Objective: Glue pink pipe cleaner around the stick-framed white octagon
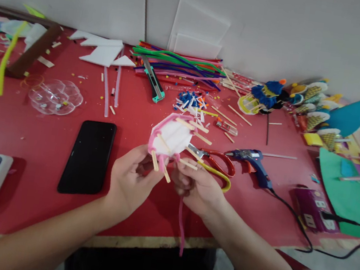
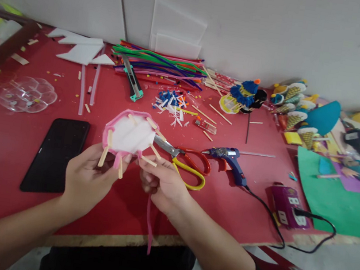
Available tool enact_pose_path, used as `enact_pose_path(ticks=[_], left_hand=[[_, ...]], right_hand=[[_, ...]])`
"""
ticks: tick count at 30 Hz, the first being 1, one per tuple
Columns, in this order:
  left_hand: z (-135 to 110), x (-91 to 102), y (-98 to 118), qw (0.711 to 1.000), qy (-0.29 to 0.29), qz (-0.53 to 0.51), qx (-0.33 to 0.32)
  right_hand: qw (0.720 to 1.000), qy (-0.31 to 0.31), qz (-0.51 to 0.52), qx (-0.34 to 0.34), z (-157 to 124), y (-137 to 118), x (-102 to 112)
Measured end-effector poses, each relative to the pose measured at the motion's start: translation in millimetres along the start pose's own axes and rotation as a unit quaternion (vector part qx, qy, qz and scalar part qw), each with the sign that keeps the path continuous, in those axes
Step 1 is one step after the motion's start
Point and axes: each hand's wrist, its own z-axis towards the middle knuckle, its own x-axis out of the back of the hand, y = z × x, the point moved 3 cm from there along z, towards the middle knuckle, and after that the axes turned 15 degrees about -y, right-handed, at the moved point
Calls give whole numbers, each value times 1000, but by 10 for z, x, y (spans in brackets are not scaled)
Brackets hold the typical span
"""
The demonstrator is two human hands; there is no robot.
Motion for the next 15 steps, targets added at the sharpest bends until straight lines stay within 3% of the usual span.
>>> enact_pose_path(ticks=[15], left_hand=[[-29, -3, -4, 1000, -1, -2, 0]], right_hand=[[1000, -1, -8, -20, 14, 23, -15]])
